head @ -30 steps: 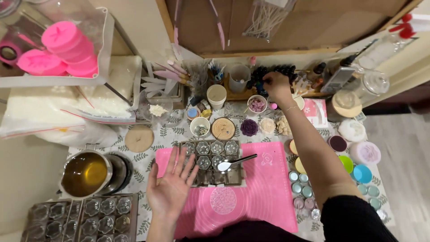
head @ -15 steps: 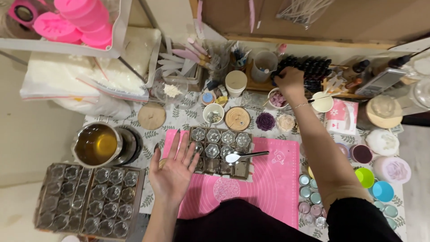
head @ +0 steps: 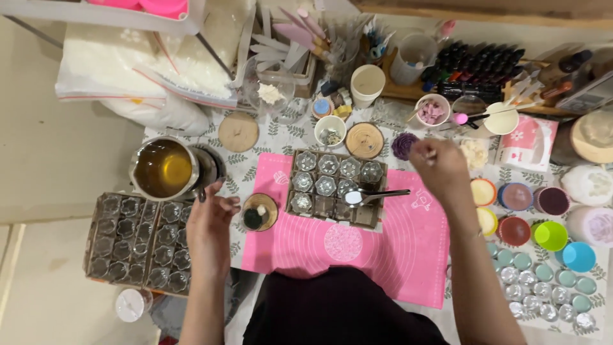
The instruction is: Preparing liquid wax by adding fragrance oil and colorant for candle production.
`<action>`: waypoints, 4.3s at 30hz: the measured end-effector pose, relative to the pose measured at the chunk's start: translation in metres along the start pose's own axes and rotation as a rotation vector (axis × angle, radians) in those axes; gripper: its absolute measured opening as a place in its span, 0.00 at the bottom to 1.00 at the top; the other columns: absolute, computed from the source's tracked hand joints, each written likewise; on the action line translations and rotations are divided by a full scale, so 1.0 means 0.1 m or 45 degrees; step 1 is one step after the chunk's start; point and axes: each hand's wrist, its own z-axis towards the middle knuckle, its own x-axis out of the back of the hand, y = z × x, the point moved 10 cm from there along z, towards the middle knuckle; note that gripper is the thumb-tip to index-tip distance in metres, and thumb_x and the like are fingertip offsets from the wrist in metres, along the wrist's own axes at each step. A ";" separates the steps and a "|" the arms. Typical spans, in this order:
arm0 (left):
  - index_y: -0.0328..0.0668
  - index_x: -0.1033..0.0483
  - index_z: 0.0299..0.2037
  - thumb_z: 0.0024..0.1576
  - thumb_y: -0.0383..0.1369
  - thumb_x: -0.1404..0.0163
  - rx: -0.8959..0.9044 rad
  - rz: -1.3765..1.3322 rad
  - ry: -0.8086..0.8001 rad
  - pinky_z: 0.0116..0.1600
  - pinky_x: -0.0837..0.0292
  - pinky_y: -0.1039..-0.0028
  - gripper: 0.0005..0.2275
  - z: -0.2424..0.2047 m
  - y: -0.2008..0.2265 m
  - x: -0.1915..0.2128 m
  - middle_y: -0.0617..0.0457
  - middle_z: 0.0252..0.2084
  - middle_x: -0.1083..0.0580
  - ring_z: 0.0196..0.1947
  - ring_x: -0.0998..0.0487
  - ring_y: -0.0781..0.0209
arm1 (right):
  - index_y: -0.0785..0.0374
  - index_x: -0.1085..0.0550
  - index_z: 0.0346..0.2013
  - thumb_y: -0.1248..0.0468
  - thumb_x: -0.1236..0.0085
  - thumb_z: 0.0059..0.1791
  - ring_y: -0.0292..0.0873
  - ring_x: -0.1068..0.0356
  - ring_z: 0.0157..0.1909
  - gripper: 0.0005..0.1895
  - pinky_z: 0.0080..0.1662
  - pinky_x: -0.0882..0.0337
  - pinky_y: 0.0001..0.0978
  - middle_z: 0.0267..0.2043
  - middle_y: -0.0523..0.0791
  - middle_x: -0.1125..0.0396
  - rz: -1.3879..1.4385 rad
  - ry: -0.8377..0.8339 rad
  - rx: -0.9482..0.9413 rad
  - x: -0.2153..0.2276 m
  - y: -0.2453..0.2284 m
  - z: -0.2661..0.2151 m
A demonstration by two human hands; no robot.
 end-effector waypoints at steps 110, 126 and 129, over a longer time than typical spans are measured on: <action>0.44 0.49 0.72 0.41 0.34 0.32 -0.089 2.234 -0.542 0.61 0.32 0.57 0.48 0.11 -0.41 0.79 0.35 0.52 0.27 0.55 0.27 0.38 | 0.64 0.20 0.40 0.66 0.44 0.47 0.58 0.27 0.44 0.10 0.49 0.28 0.47 0.39 0.54 0.26 0.140 -0.446 0.863 -2.62 -2.75 -1.35; 0.34 0.47 0.70 0.41 0.34 0.32 -0.289 2.092 -0.597 0.62 0.32 0.58 0.46 0.01 -0.45 0.60 0.36 0.55 0.27 0.57 0.28 0.38 | 0.67 0.21 0.38 0.66 0.43 0.47 0.60 0.27 0.44 0.09 0.49 0.28 0.49 0.39 0.55 0.27 0.138 -0.376 0.909 -2.72 -2.64 -1.29; 0.32 0.47 0.69 0.40 0.33 0.32 -0.321 2.104 -0.567 0.62 0.32 0.58 0.46 0.05 -0.49 0.62 0.35 0.54 0.27 0.56 0.28 0.37 | 0.66 0.21 0.39 0.65 0.44 0.48 0.60 0.27 0.44 0.09 0.50 0.29 0.49 0.39 0.55 0.27 0.094 -0.407 0.881 -2.75 -2.64 -1.27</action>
